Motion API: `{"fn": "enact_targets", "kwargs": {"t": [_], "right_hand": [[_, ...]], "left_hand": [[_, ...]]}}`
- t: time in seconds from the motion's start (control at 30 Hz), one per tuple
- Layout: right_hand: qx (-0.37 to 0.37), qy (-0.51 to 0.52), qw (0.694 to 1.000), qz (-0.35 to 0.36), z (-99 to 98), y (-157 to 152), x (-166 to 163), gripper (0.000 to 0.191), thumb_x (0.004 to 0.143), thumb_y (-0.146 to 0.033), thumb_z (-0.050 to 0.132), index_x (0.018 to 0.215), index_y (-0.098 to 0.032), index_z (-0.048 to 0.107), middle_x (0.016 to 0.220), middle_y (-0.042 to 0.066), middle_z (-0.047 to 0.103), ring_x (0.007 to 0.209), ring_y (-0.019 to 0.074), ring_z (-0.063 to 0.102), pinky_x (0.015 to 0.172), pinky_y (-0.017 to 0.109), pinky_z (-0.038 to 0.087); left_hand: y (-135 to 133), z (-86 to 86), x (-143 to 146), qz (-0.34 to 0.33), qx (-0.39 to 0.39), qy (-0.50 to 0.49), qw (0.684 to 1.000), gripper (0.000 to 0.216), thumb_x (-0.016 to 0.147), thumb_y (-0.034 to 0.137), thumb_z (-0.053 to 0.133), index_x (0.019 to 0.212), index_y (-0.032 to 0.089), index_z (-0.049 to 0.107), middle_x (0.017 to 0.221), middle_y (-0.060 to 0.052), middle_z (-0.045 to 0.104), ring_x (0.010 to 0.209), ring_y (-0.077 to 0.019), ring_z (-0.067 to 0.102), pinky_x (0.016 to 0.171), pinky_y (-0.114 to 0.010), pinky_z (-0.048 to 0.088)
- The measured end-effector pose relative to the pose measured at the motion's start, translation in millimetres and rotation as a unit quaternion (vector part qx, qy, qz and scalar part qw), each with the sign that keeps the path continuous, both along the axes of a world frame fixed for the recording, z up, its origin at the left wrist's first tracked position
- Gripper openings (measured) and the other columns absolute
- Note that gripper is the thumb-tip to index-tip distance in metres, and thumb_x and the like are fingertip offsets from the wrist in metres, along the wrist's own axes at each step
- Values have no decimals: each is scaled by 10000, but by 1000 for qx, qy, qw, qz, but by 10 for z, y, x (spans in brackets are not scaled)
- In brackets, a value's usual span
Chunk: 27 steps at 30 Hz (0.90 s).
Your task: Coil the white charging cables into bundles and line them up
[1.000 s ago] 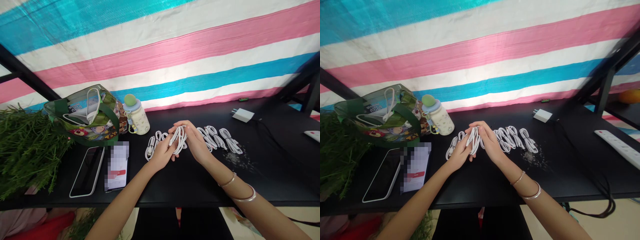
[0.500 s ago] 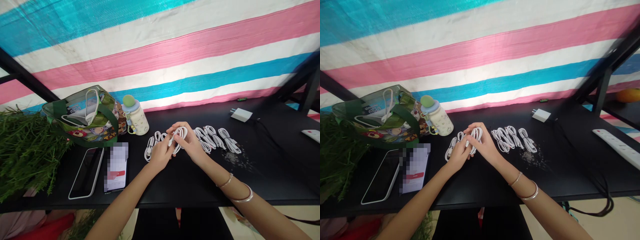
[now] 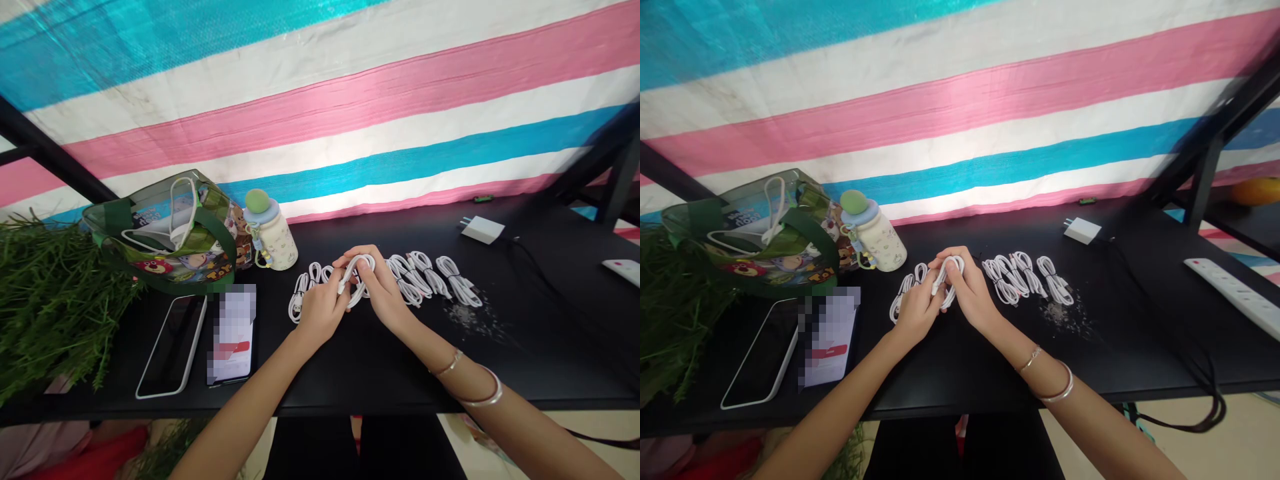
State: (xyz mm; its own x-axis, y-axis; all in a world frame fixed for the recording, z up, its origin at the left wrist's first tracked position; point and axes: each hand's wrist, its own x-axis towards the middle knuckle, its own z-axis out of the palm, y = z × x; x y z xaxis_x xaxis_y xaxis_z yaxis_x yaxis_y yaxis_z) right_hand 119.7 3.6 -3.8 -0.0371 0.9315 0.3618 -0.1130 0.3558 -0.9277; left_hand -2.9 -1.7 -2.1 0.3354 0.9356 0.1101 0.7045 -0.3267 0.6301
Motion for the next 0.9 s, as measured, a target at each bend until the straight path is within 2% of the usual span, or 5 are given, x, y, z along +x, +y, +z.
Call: {"fn": "enact_targets", "kwargs": {"t": [0.13,0.23,0.37,0.6,0.9], "right_hand": [[-13,27,999,14,24,3,-2,433,826,-661,466,885,-240,545,813,26,677,598,151,554,521,299,487],[-44,55,997,31,37,12,-2,482,830,-693,402,812,-238,558,717,16,636,523,149,511,427,294,453],[-89,100,988,73,83,20,12,415,800,-647,507,742,-238,552,589,-10,548,488,148,483,379,278,443],[-151,177,961,147,107,47,55,377,720,-591,654,737,-239,522,699,-11,562,544,142,498,368,266,473],[-151,191,963,118,82,30,4,442,658,-638,681,751,-240,510,733,-19,548,569,133,491,376,257,461]], "left_hand": [[-2,15,6,-6,-18,8,1000,304,892,213,365,1112,184,573,595,19,671,590,-193,660,615,-272,463],[-3,19,8,-9,-16,13,1000,353,890,211,362,1187,183,550,586,23,674,606,-199,665,613,-272,460],[3,7,0,-14,-11,13,1000,426,888,212,350,1288,175,493,591,23,681,616,-198,664,604,-268,451],[23,1,-8,-18,-30,24,999,464,904,215,322,1354,185,434,635,26,688,595,-176,650,607,-257,448],[6,8,12,12,-37,68,997,389,908,201,339,1267,198,488,641,24,695,693,-195,689,654,-265,467]]}}
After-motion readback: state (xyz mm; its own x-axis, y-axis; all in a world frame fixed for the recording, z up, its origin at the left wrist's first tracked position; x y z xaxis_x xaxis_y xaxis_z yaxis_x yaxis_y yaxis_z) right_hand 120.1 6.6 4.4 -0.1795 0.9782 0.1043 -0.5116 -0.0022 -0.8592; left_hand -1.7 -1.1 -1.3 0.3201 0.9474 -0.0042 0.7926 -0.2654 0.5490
